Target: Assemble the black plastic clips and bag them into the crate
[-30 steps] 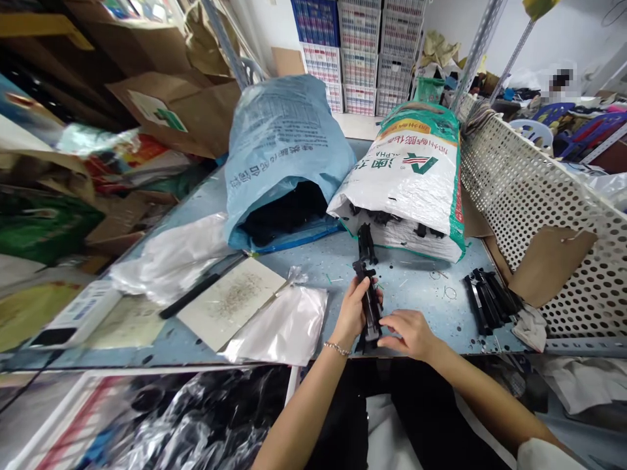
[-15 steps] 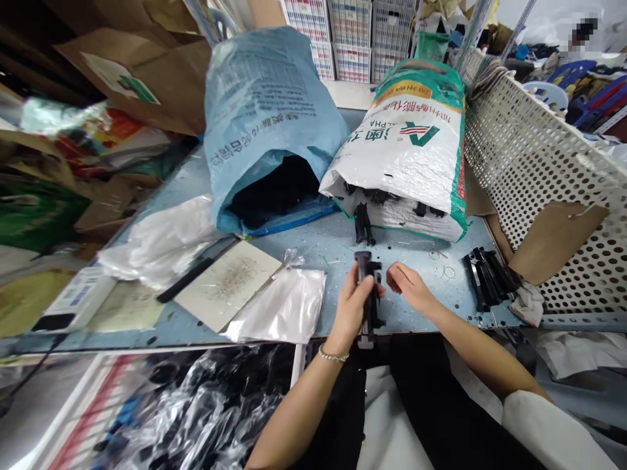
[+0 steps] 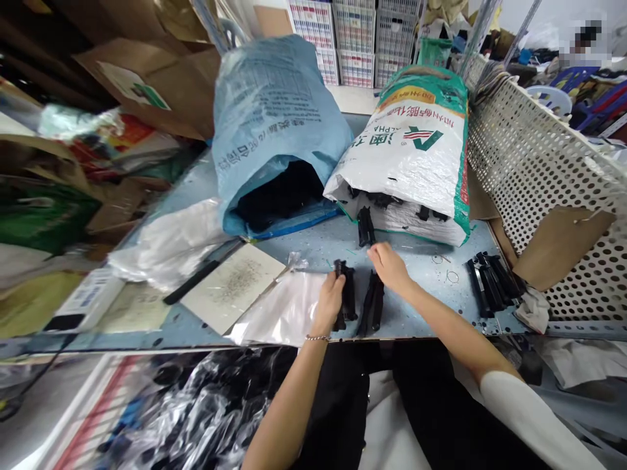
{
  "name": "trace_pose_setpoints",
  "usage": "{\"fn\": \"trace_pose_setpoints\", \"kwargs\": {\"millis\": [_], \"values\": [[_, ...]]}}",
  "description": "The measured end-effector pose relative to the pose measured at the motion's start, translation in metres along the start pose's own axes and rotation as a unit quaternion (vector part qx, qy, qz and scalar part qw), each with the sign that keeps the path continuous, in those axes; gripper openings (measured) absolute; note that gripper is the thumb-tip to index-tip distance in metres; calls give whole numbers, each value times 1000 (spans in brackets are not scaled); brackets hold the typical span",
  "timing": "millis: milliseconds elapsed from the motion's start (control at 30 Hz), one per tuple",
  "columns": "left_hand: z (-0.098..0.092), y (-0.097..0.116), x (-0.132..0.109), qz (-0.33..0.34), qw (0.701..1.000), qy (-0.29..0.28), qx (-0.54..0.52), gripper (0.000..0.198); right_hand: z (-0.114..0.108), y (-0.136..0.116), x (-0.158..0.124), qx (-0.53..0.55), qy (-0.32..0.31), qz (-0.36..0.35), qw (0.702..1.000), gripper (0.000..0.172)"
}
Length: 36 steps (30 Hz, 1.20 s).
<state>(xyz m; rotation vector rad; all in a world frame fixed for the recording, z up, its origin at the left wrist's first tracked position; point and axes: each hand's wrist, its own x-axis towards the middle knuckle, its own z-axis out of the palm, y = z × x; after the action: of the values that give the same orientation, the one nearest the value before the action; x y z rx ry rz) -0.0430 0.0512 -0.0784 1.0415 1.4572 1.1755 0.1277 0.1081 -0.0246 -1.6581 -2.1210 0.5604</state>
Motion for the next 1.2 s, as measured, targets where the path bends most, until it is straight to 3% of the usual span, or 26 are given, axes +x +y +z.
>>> {"fn": "trace_pose_setpoints", "kwargs": {"millis": [67, 133, 300, 367, 467, 600, 700, 767, 833, 933, 1000, 1100, 1200], "values": [[7, -13, -4, 20, 998, -7, 52, 29, 6, 3, 40, -72, 5, 85, 994, 36], [17, -24, -12, 52, 994, 2, 97, 26, 13, 8, 67, -106, -36, 139, 984, 43], [24, -29, -18, 105, 982, 12, 158, 42, 23, 29, 75, -100, -97, 110, 984, 36], [24, -13, 0, 145, 975, 17, 167, 42, 24, 35, 68, -95, -110, 92, 985, 37], [38, 26, 49, 186, 964, 17, 189, 41, 23, 39, 58, -90, -111, 85, 986, 36], [69, 74, 115, 113, 974, -3, 198, 57, 13, 42, 40, -82, -86, 68, 991, 30], [78, 88, 131, 82, 983, -23, 164, 66, -5, 52, 21, -65, -60, 42, 995, 27], [75, 85, 119, 62, 988, -65, 126, 57, -21, 59, 6, -51, -33, 26, 998, 28], [66, 78, 93, 39, 988, -128, 82, 47, -37, 64, -9, -29, 26, 0, 999, 30], [51, 66, 36, -24, 966, -248, -64, 54, -56, 61, -26, -13, 107, -84, 991, 33], [43, 64, -2, -63, 942, -294, -152, 66, -63, 53, -33, -22, 109, -146, 983, 33], [39, 67, -44, -35, 957, -263, -118, 79, -65, 36, -38, 21, 84, -166, 982, 39], [41, 69, -61, 59, 979, -192, -27, 80, -58, 23, -42, 192, 29, -61, 979, 46]]}}
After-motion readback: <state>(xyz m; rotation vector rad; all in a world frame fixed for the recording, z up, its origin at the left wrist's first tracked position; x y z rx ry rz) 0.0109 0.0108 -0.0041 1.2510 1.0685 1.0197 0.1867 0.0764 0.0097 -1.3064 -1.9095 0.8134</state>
